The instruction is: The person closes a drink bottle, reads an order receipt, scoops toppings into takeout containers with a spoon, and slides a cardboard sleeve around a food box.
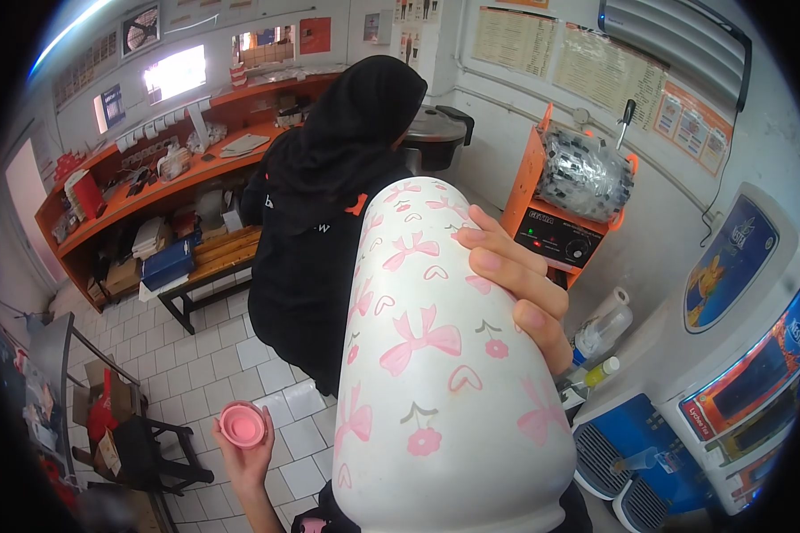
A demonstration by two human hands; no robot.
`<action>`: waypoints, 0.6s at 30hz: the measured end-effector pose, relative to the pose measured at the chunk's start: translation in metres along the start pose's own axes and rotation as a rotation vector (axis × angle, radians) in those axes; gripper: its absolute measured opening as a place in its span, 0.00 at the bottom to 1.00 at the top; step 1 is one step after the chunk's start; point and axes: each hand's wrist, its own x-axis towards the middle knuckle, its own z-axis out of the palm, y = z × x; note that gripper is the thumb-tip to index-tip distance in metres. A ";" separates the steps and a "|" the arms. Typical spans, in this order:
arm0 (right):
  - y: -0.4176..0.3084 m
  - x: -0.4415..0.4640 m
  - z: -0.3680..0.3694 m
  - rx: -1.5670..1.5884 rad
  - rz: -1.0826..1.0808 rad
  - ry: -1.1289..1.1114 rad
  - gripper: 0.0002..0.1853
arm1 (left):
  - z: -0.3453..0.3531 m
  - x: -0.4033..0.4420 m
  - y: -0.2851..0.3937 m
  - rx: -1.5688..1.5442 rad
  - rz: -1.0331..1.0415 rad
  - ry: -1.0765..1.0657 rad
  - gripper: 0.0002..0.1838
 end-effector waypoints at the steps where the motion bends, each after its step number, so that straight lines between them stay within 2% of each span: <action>1: 0.000 0.001 -0.001 0.003 0.002 -0.007 0.24 | -0.002 0.001 0.001 0.006 0.000 0.001 0.23; 9: 0.002 0.004 -0.002 0.018 0.001 -0.001 0.23 | 0.003 -0.001 -0.006 0.049 0.031 -0.048 0.25; 15: 0.002 0.006 -0.001 0.005 -0.020 0.011 0.23 | -0.001 0.000 -0.002 0.211 0.034 -0.141 0.27; 18: 0.001 0.007 -0.003 0.007 -0.014 -0.025 0.23 | -0.005 0.003 -0.001 0.359 0.117 -0.152 0.28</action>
